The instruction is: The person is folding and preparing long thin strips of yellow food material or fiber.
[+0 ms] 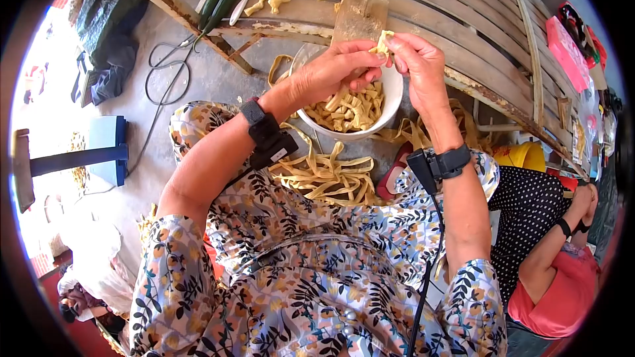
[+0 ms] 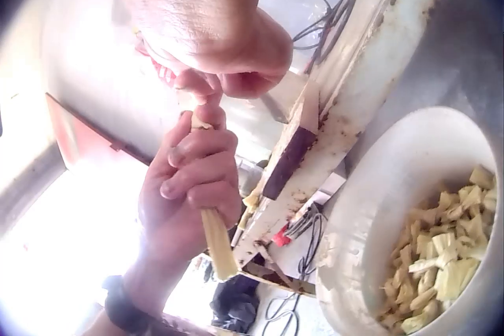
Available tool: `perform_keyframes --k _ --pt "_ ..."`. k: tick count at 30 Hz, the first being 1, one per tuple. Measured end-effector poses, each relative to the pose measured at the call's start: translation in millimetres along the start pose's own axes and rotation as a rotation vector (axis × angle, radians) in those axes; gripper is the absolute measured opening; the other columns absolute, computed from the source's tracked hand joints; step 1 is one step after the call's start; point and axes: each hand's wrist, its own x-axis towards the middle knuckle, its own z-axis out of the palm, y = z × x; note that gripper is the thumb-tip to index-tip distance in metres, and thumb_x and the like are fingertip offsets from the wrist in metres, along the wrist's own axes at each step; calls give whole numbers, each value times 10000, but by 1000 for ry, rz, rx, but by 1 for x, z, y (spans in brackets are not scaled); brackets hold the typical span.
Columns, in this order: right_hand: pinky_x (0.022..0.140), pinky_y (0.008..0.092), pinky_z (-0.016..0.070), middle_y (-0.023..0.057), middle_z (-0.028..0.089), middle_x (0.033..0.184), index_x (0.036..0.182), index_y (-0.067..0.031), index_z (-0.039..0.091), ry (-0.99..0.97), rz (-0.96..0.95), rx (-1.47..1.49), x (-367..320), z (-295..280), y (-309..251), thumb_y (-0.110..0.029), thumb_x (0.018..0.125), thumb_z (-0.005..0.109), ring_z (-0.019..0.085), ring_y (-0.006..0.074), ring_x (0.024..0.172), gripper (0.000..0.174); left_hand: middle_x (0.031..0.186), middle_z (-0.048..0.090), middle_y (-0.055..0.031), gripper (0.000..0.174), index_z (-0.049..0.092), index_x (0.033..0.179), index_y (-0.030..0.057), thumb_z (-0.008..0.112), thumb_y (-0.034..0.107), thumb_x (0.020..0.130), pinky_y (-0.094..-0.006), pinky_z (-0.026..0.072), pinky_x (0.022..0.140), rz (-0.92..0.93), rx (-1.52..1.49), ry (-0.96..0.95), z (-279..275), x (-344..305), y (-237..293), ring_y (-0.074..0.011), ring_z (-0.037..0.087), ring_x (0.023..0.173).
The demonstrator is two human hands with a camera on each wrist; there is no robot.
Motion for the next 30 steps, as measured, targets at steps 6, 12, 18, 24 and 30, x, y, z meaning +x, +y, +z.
perform_keyframes --k 6,12,18,24,30 --pt "442 170 245 -53 461 552 829 -7 641 64 143 140 2 -2 3 -94 754 634 375 17 494 115 646 429 32 194 534 917 38 459 213 879 -168 284 482 39 179 68 9 -3 1 -37 342 537" --pt "439 168 254 -55 465 558 817 -11 638 42 123 154 9 -6 9 -129 765 640 376 18 493 130 666 463 21 252 532 958 15 438 243 902 -175 327 503 124 260 50 10 -7 -1 -43 390 560" --pt "460 144 304 -28 537 651 883 -26 623 172 130 -48 6 -6 -3 -184 770 654 435 16 530 198 727 533 4 252 541 1006 6 408 204 924 -182 404 557 139 440 157 -7 -15 1 -54 461 590" --pt "454 151 340 0 564 688 878 -27 613 -129 175 -15 1 -5 6 -140 747 671 467 23 559 182 672 515 22 244 560 943 11 420 209 919 -168 358 499 85 428 149 -9 -11 -1 -39 429 534" --pt "450 145 330 4 566 668 879 -11 615 -96 150 -40 0 -9 4 -117 747 664 457 24 533 177 625 474 41 245 576 883 4 432 201 911 -158 320 465 49 330 134 -14 -13 1 -28 372 487"
